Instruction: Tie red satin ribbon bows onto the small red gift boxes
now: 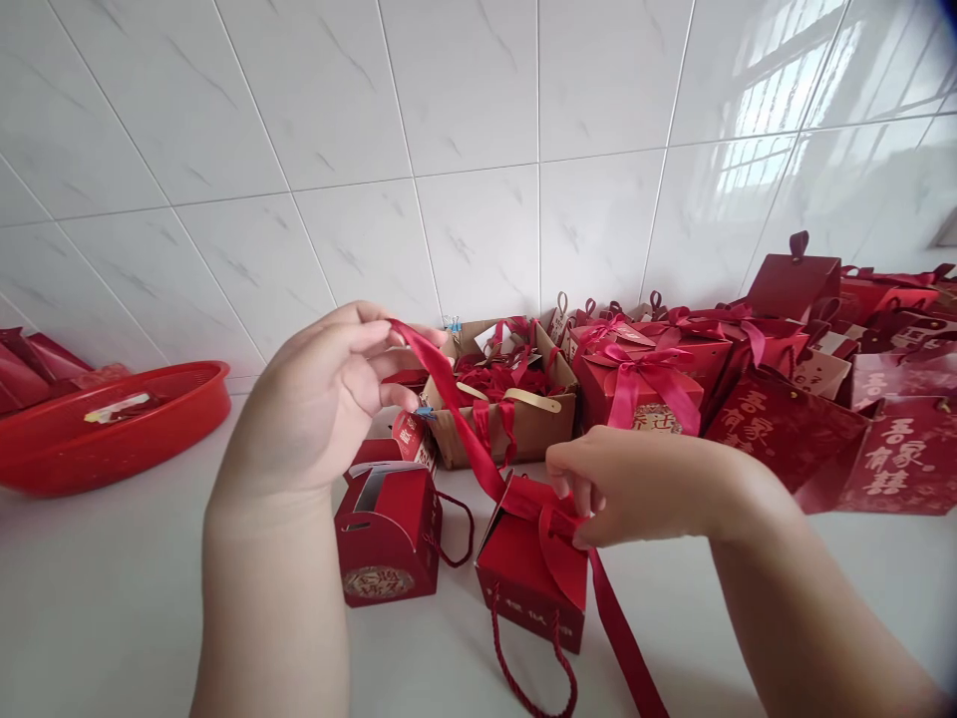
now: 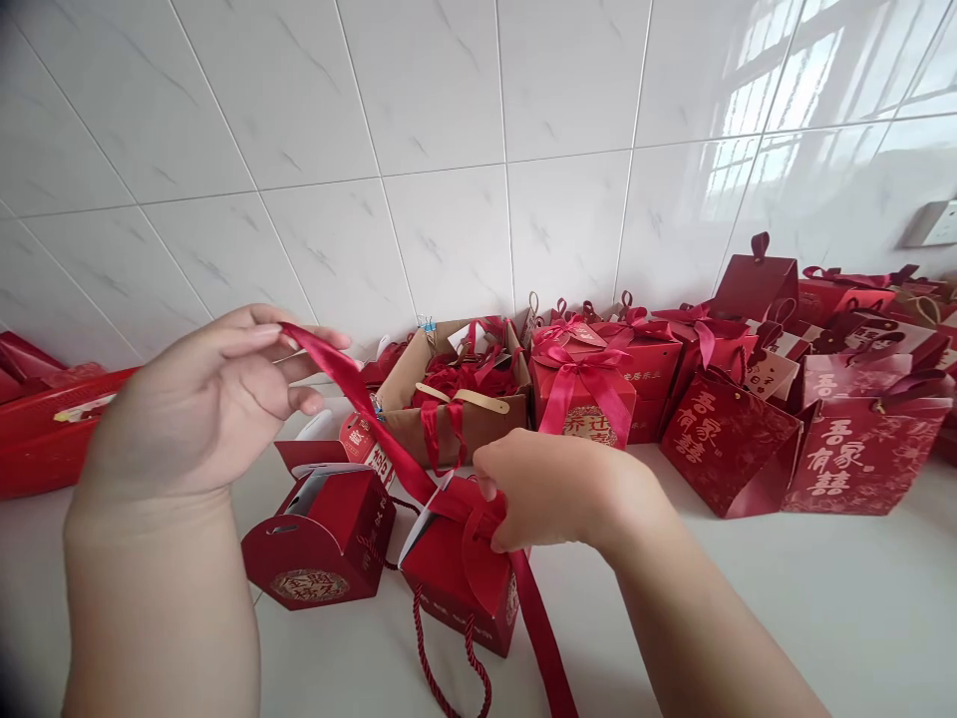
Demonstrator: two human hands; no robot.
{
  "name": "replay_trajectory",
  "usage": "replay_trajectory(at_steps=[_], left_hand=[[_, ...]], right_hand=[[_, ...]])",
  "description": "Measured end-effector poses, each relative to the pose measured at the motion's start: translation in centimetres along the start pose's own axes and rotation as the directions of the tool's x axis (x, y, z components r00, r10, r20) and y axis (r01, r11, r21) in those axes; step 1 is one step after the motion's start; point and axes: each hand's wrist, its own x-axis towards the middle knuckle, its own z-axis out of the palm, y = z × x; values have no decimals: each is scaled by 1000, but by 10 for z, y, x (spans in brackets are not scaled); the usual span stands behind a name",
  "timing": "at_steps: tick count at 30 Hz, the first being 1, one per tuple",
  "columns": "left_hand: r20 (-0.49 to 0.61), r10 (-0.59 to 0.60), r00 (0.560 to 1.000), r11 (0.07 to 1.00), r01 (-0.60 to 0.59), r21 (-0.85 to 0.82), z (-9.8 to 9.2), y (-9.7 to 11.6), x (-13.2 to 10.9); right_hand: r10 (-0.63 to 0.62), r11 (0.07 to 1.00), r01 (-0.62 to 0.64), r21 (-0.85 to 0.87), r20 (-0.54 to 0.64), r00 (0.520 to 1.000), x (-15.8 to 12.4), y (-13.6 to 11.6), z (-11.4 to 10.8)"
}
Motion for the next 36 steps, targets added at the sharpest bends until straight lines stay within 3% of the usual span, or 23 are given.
replay_trajectory(at_steps=[6,10,17,20,23,25,28,33,36], left_hand=[[-104,102,989,994,-106,-29,-4,10,-10],[-95,173,980,975,-184,-122,-3,12,-14],[-116,269,956,953,-281,-116,-13,11,-14],[-172,303,937,949,-313,-37,-13,10,-16],[-188,370,910,928,-372,25,-9,10,-20],[-184,372,910,928,-370,46,-8,9,-23],[-168,341,925,939,-327,104,-9,10,-27],[-127,319,939,931,-286,226,-12,12,-33],[-167,341,925,921,-293,255,-7,14,-35]], right_hand=[[12,999,-11,-35,40,999,10,-7,3],[-16,998,20,-66,57,998,16,-9,7],[-167,984,169,-58,44,985,19,-11,11],[-41,995,42,-90,14,999,13,-10,7],[107,987,-96,-132,83,991,14,-11,5],[121,984,-101,-150,131,984,19,-12,6],[46,991,-26,-129,152,987,30,-11,12],[-54,996,57,-73,52,997,35,-5,15],[-18,999,19,-44,29,999,29,-4,11]])
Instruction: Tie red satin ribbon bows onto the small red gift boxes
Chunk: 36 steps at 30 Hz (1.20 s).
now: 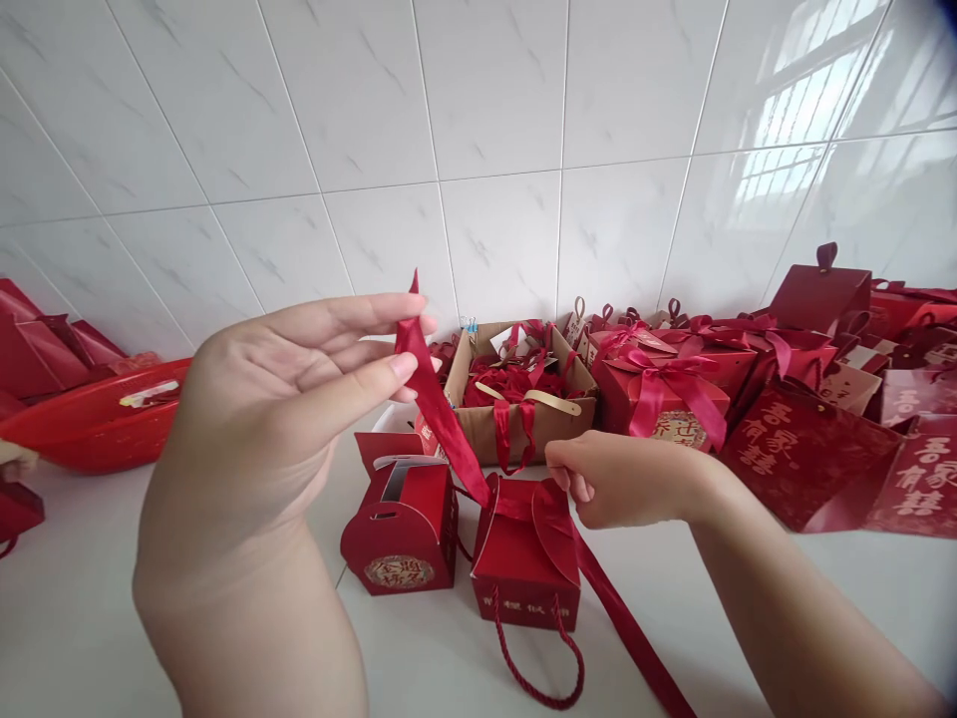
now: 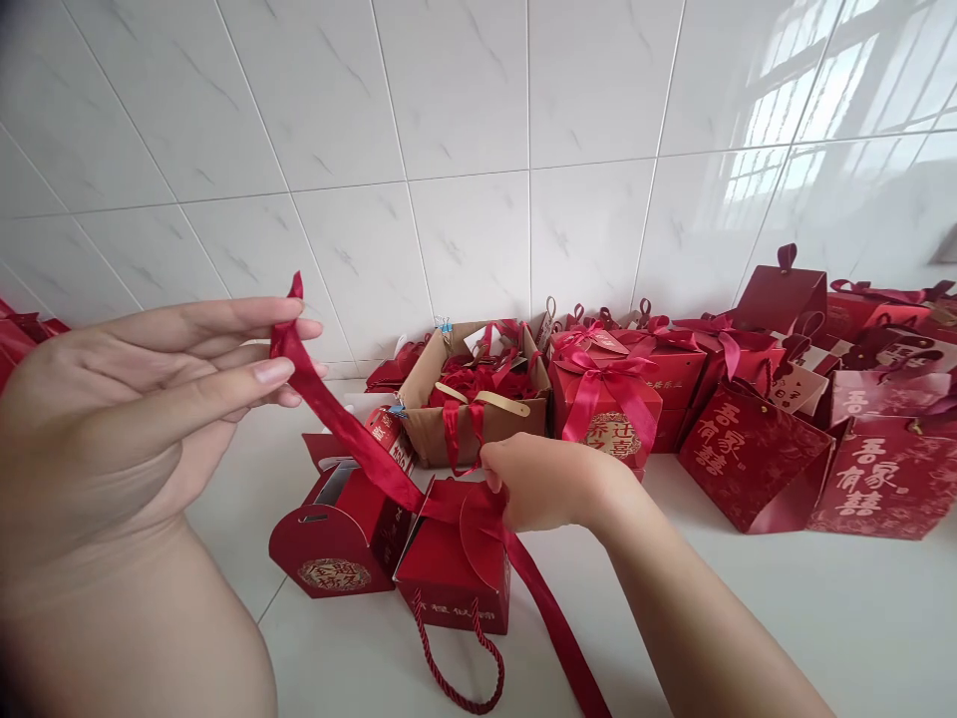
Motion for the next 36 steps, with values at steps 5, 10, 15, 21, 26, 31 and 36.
replay_trajectory(at_steps=[5,10,15,21,26,31,36], left_hand=[[-63,34,997,999,-31,41,4,0,1],[-40,55,998,995,-52,88,2,-5,2],[-98,76,992,990,-63,129,7,-2,0],[-251,14,968,988,26,152,14,7,0],[-225,-3,974,968,59,242,9,3,3],[-162,-68,984,918,125,376,7,-1,2],[-118,-144,982,910,179,375,8,-1,1]], right_hand=[[34,999,-35,6,102,994,-2,-1,1],[12,1000,-11,-10,40,999,10,-5,7],[-41,999,41,-3,-20,999,17,-3,8],[-24,995,29,92,-53,998,-3,0,-3],[-117,880,197,433,-205,972,-20,3,-15],[-192,691,323,647,-266,945,-17,4,-20],[-197,597,323,734,-257,946,-22,5,-23]])
